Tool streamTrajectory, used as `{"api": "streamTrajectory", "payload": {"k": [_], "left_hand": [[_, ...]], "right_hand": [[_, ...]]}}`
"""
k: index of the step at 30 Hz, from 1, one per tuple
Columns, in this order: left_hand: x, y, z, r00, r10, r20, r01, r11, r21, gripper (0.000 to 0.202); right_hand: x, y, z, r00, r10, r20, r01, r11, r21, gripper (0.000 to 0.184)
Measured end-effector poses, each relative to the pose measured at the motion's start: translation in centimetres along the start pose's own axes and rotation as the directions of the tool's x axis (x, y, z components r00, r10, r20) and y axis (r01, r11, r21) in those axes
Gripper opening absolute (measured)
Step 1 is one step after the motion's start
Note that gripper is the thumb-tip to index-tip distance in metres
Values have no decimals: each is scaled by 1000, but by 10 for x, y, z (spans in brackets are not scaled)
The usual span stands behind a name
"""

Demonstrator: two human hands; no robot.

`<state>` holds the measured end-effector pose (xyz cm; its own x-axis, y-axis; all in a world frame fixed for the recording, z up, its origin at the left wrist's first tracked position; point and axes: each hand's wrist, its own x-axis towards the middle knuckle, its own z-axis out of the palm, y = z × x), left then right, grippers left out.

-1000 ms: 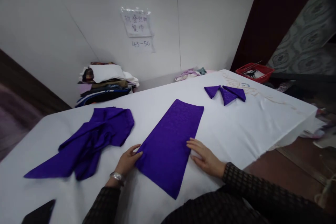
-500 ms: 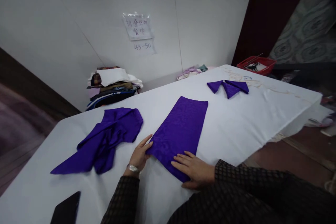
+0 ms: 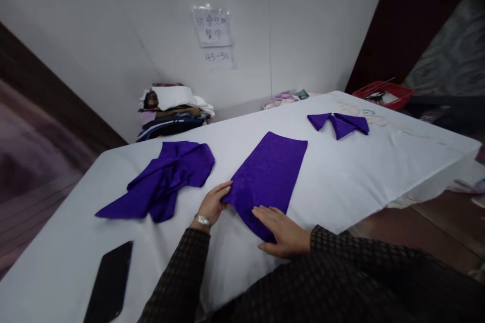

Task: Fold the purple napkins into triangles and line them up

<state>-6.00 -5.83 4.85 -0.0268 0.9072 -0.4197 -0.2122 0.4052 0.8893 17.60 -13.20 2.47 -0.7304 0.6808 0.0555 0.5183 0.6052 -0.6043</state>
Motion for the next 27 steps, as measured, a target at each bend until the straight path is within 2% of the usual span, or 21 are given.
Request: {"api": "streamTrajectory", "payload": {"k": [6, 13, 18, 20, 23, 27], "left_hand": [[-6, 7, 13, 1000, -6, 6, 6, 996, -83, 24], [-12, 17, 29, 994, -83, 69, 92, 986, -142, 34], [-13, 19, 30, 989, -80, 121, 101, 978, -181, 42], [-13, 19, 29, 990, -66, 121, 89, 977, -194, 36], [-18, 19, 27, 990, -27, 139, 52, 983, -178, 24], [-35, 21, 25, 969, 40, 242, -26, 998, -61, 35]], "right_hand": [[20, -9, 7, 998, 49, -34, -50, 999, -15, 93], [22, -4, 29, 996, 50, -77, -59, 991, -119, 90], [24, 1, 30, 990, 13, -140, -26, 996, -91, 86], [24, 6, 22, 983, 38, -182, -38, 999, 2, 89], [17, 16, 0, 960, 146, -239, -110, 981, 161, 90], [-5, 23, -49, 953, 204, -224, -153, 963, 223, 81]]}}
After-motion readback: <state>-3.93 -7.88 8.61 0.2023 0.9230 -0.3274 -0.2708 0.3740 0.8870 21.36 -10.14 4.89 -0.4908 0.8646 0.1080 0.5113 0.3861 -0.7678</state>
